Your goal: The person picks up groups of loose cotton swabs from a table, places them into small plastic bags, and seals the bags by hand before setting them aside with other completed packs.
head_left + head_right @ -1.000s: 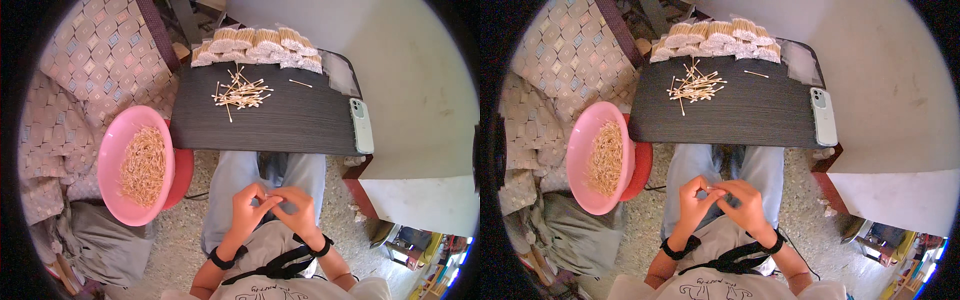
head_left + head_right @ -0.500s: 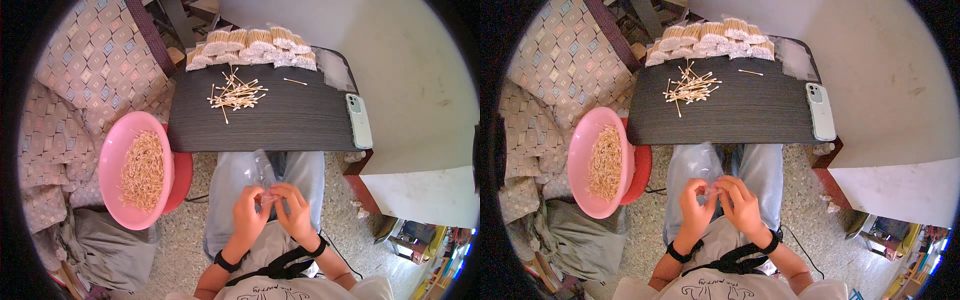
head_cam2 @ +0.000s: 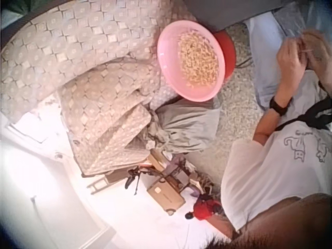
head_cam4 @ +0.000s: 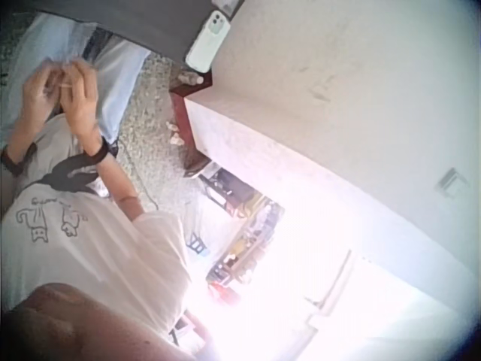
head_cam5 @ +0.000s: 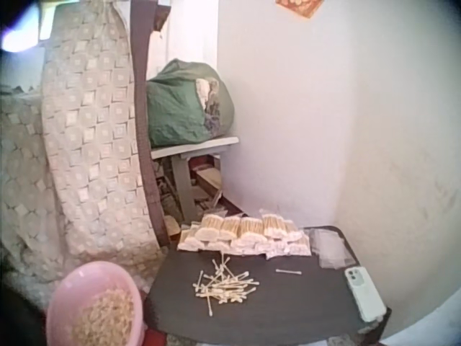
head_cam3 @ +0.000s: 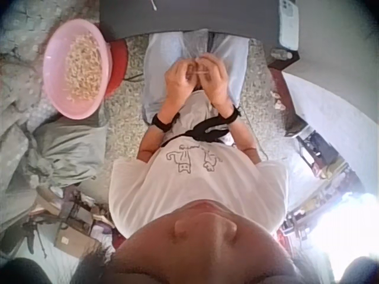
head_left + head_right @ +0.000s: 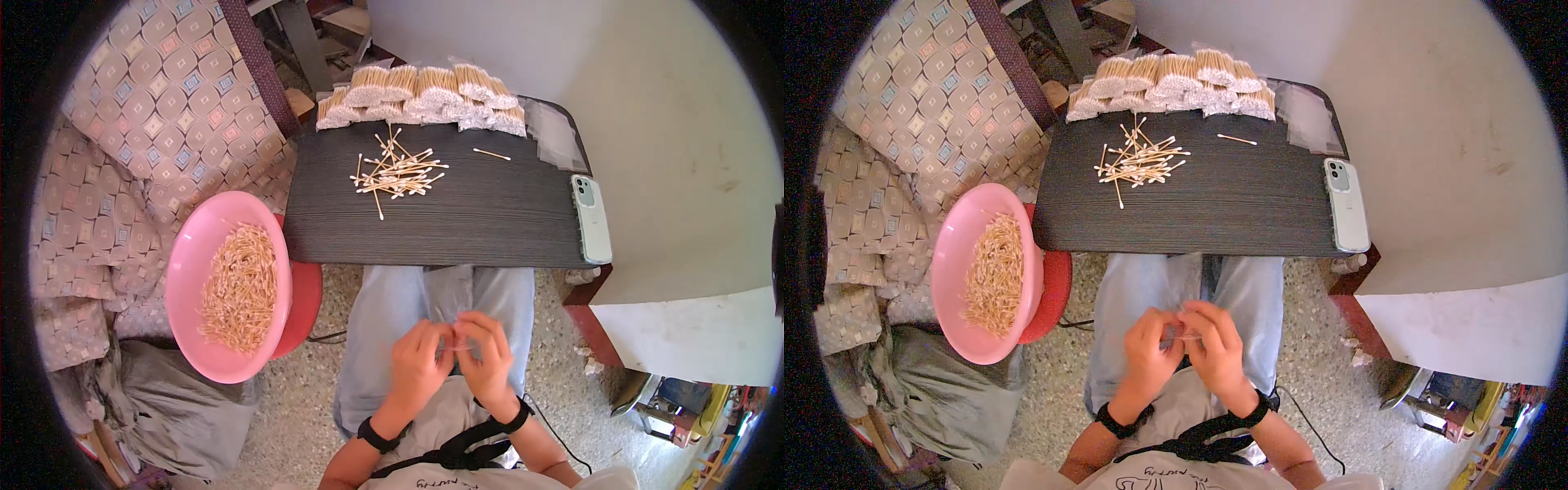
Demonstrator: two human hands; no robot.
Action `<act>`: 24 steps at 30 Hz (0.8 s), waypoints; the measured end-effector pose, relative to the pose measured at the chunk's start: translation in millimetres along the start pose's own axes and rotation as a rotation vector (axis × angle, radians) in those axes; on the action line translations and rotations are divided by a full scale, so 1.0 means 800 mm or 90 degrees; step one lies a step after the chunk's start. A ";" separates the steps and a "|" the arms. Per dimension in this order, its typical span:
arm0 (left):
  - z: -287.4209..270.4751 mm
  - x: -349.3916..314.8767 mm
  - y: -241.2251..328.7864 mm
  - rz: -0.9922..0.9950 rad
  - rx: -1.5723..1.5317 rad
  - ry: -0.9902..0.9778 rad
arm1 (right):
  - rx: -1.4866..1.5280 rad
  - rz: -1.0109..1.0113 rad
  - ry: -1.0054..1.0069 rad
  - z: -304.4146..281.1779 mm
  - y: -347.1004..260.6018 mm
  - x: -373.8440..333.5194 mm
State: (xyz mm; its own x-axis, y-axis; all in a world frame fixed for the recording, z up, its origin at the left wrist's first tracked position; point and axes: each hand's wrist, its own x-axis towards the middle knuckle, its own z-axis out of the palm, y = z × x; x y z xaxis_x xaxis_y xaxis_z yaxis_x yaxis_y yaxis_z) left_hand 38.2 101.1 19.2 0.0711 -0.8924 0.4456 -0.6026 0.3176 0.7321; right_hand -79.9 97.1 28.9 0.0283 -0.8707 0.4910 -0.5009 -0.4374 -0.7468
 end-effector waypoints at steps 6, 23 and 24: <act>0.003 -0.008 -0.006 -0.127 -0.067 0.067 | -0.018 0.047 0.039 -0.002 0.012 -0.001; 0.007 -0.001 -0.015 -0.116 -0.166 0.083 | -0.076 0.018 0.008 -0.011 0.013 0.000; 0.007 0.000 -0.015 -0.117 -0.166 0.083 | -0.076 0.017 0.008 -0.011 0.013 -0.004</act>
State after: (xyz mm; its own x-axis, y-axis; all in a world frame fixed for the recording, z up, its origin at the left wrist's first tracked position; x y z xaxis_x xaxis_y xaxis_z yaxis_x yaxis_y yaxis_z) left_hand 41.5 95.8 7.3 0.2708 -0.8989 0.3445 -0.3484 0.2421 0.9056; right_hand -93.2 97.5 23.4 0.0031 -0.8786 0.4775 -0.6008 -0.3834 -0.7015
